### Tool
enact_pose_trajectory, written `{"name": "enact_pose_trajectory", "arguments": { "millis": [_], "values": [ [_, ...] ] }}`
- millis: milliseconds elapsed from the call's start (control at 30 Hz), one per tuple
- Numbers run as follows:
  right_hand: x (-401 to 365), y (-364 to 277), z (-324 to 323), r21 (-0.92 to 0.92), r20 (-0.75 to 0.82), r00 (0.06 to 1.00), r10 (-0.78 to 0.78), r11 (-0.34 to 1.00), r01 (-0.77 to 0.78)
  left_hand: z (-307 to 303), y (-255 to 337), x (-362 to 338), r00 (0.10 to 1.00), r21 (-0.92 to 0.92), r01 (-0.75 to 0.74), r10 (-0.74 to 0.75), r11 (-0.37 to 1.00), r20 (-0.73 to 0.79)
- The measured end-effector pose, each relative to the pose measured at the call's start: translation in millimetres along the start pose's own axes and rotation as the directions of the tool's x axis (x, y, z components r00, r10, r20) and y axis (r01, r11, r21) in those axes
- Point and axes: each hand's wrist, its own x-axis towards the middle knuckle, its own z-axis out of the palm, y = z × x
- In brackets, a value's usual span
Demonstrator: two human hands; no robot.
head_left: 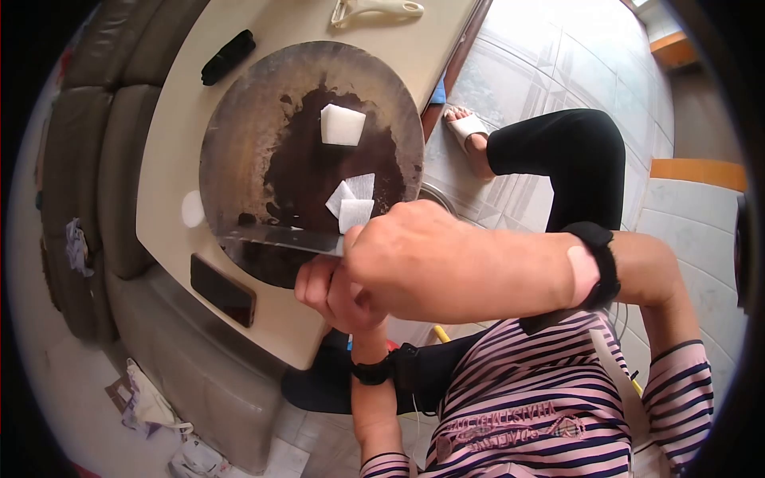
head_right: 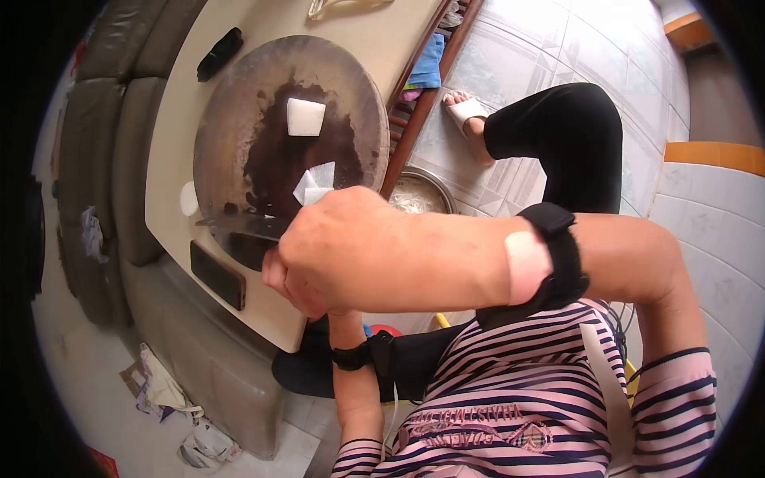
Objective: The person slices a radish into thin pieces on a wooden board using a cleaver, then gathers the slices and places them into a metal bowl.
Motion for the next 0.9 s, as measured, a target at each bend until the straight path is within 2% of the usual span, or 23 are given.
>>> {"name": "enact_pose_trajectory", "arguments": {
  "millis": [233, 300, 433, 467, 567, 600, 667, 700, 733, 767, 800, 900],
  "values": [
    [-18, 13, -21, -0.147, 0.022, 0.989, 0.148, 0.979, -0.144, 6, -3, 4, 0.996, 0.069, -0.084, 0.086, 0.994, -0.022],
    [-28, 10, -17, -0.059, -0.107, 0.993, -0.047, 0.997, 0.041, 4, -4, 2, 0.997, 0.062, -0.074, 0.074, 0.995, -0.010],
    [-45, -3, -18, 0.002, -0.072, 0.986, -0.153, 0.988, 0.154, 4, -13, -15, 0.999, 0.016, -0.024, 0.024, 1.000, -0.023],
    [-48, -4, -19, 0.007, -0.073, 0.986, -0.149, 0.989, 0.150, 5, -14, -22, 0.999, 0.013, 0.019, -0.018, 1.000, -0.032],
    [-53, -6, -18, 0.053, -0.069, 0.990, -0.123, 0.991, 0.127, 0, -13, -21, 1.000, 0.013, 0.019, -0.020, 1.000, 0.024],
    [-55, -7, -17, 0.013, -0.049, 0.994, -0.100, 0.995, 0.101, 3, -15, -23, 0.999, 0.009, 0.019, -0.019, 1.000, 0.030],
    [-56, -9, -17, -0.022, -0.034, 0.997, -0.070, 0.997, 0.070, 10, -24, -33, 0.990, 0.160, -0.116, 0.127, 0.980, -0.066],
    [-56, -10, -18, -0.057, 0.014, 0.998, -0.066, 0.996, 0.067, 2, -36, -66, 0.990, 0.155, -0.118, 0.128, 0.981, -0.058],
    [-55, -11, -18, -0.092, 0.062, 0.996, -0.059, 0.994, 0.065, -16, -54, -120, 0.982, 0.346, -0.069, 0.002, 0.936, 0.190],
    [-55, -12, -17, -0.088, 0.059, 0.997, -0.053, 0.994, 0.058, -26, -63, -148, 0.903, 0.529, -0.073, -0.169, 0.846, 0.395],
    [-55, -12, -16, -0.114, 0.068, 0.996, -0.056, 0.991, 0.063, -26, -64, -154, 0.867, 0.601, -0.097, -0.229, 0.793, 0.442],
    [-50, -10, -14, -0.131, 0.072, 0.996, -0.058, 0.989, 0.068, -27, -62, -160, 0.924, 0.552, -0.038, -0.181, 0.833, 0.338]
  ]
}}
